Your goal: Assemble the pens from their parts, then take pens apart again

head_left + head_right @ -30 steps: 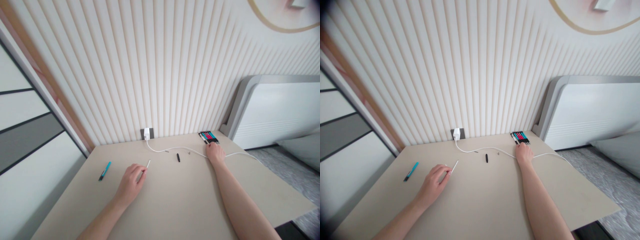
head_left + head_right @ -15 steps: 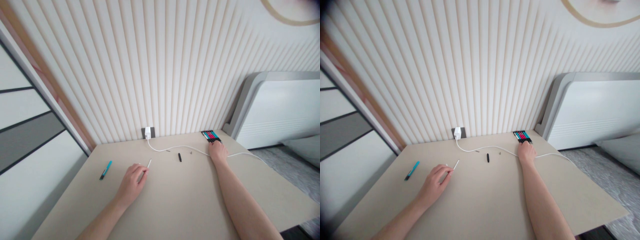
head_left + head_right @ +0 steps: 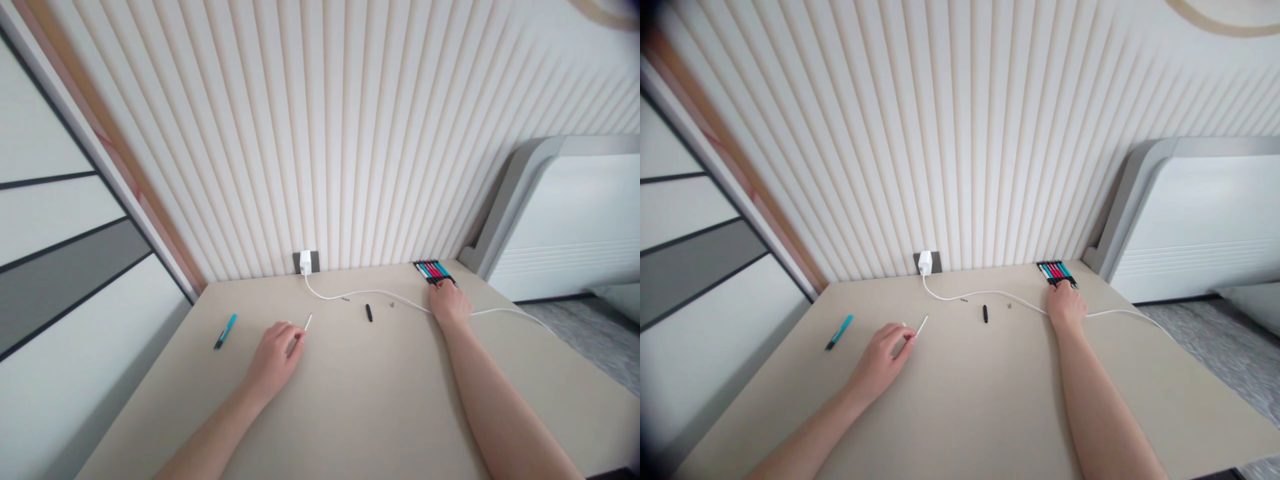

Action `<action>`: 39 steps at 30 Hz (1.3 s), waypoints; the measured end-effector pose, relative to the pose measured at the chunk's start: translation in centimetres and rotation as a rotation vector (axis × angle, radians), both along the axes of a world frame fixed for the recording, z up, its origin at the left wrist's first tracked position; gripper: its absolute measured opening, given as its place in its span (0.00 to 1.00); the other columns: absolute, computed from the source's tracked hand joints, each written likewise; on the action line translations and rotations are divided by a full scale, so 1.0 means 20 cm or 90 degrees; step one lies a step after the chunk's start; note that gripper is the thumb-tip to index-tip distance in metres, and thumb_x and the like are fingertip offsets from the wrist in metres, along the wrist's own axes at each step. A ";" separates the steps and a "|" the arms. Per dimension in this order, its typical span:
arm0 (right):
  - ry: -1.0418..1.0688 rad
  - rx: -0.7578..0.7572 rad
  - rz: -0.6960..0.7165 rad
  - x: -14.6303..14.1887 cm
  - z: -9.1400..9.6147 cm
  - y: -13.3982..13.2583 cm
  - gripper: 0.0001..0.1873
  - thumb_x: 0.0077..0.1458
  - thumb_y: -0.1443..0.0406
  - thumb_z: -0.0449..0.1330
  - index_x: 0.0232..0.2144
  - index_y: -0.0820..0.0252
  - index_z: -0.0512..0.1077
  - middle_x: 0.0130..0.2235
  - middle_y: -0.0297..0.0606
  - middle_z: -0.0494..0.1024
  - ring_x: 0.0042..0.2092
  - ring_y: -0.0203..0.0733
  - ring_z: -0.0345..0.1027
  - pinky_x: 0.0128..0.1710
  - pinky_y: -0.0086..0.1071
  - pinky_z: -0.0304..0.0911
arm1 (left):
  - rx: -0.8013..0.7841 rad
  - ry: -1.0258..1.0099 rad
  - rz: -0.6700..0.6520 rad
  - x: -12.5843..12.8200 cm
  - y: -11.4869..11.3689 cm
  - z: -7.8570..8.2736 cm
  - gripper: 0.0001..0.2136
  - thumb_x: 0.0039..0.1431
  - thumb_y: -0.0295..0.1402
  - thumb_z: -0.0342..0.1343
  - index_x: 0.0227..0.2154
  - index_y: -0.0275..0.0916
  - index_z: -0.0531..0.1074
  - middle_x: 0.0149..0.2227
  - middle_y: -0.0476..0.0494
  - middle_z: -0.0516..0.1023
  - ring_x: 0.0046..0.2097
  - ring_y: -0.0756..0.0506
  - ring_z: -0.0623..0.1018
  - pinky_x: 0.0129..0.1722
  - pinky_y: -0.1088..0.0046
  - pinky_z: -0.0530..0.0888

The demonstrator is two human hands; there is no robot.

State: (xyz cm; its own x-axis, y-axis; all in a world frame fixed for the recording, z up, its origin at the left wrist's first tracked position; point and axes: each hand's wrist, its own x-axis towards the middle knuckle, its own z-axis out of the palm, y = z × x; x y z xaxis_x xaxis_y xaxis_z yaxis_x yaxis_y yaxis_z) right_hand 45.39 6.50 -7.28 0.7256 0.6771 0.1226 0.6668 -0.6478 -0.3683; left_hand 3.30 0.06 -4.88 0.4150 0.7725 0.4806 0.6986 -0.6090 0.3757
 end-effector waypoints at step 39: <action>-0.193 0.144 0.692 -0.75 0.14 -0.27 0.11 0.64 0.67 0.50 0.39 0.57 0.74 0.35 0.39 0.79 0.37 0.43 0.71 0.39 0.33 0.59 | -0.090 0.431 0.487 -0.40 0.12 0.08 0.13 0.64 0.27 0.42 0.38 0.33 0.74 0.38 0.33 0.76 0.43 0.36 0.74 0.40 0.61 0.67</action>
